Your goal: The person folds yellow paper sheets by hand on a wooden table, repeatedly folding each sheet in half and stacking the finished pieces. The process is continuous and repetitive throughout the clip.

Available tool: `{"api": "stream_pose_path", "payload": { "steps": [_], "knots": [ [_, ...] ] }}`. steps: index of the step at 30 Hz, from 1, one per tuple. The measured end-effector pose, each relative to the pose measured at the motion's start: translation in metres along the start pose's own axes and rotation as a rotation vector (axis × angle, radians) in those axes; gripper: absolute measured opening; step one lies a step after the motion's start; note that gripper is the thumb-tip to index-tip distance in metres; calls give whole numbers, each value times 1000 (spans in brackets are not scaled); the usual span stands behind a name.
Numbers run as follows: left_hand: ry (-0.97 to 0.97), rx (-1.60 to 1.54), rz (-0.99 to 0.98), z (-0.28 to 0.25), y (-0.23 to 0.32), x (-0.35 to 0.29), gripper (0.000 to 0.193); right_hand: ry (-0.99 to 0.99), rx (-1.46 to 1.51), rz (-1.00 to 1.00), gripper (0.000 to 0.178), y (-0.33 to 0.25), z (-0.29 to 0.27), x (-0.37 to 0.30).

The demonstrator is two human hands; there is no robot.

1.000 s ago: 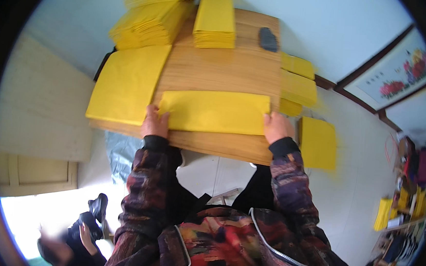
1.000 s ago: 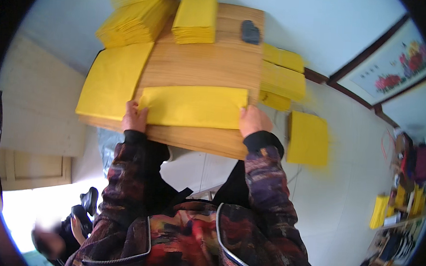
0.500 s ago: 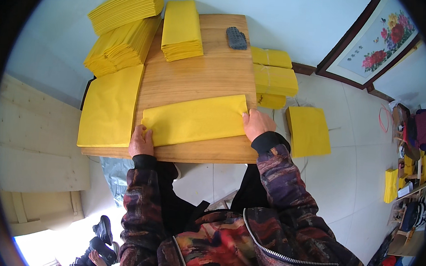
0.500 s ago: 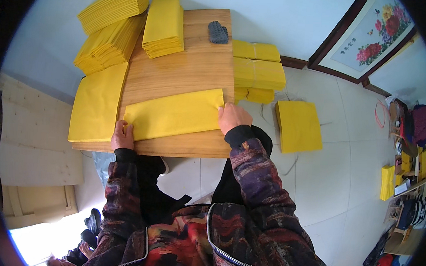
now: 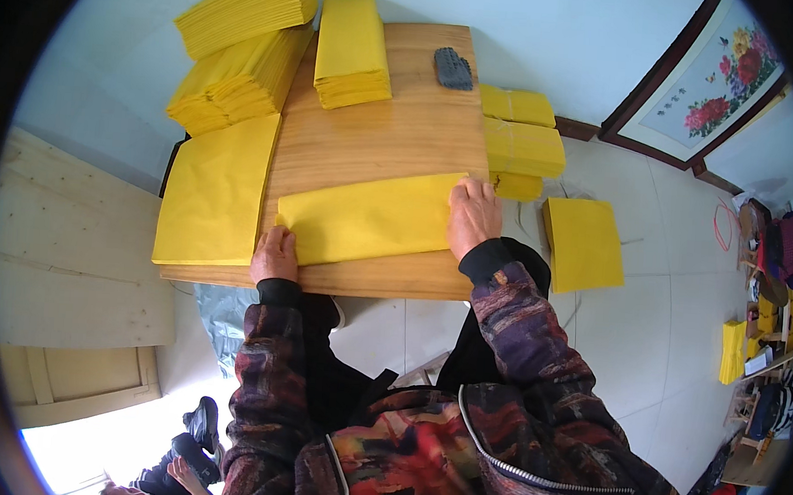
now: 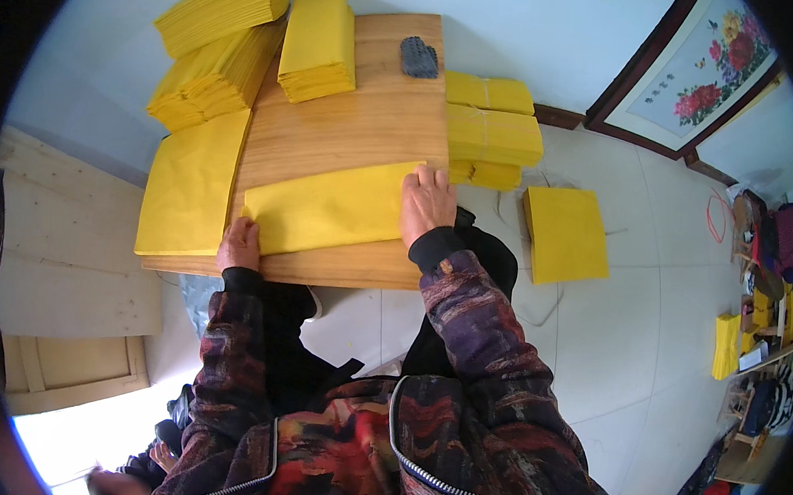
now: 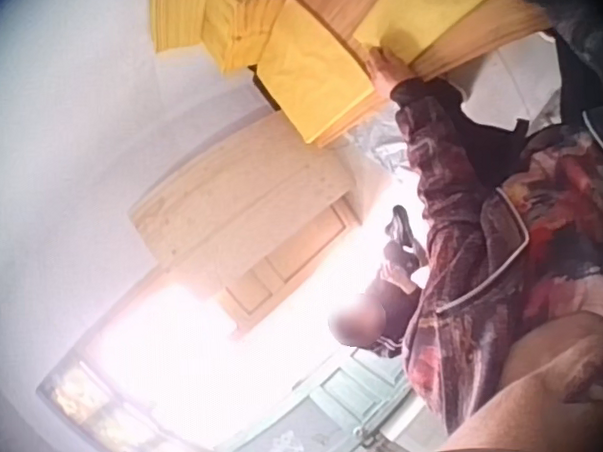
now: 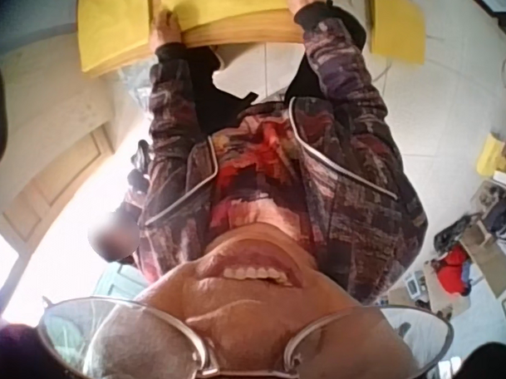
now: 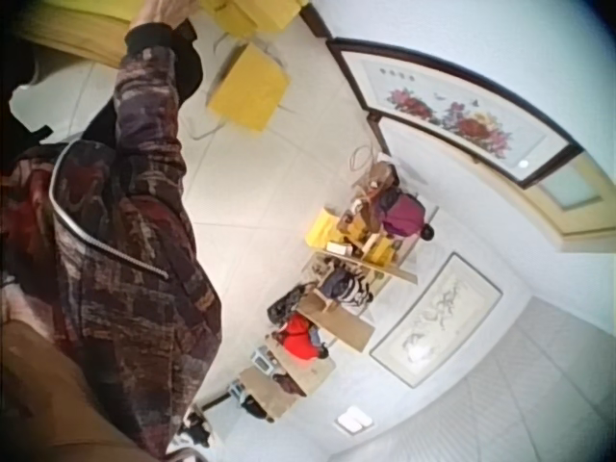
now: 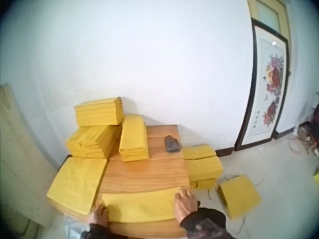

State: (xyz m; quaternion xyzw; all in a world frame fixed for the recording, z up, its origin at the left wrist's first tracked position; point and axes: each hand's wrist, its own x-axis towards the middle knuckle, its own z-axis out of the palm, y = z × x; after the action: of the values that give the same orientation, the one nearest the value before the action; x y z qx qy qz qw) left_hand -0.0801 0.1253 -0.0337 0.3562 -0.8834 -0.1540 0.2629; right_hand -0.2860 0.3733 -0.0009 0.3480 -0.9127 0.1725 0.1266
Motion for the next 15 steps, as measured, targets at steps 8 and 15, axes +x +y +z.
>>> {"api": "stream_pose_path", "payload": {
  "steps": [8, 15],
  "knots": [
    [12, 1, 23, -2, 1, 1, 14, -8, 230, -246, 39, -42, 11, -20],
    [2, -48, 7, -1, -2, 0, 13, -143, 140, -198, 53, -40, 19, -23]
  ]
}}
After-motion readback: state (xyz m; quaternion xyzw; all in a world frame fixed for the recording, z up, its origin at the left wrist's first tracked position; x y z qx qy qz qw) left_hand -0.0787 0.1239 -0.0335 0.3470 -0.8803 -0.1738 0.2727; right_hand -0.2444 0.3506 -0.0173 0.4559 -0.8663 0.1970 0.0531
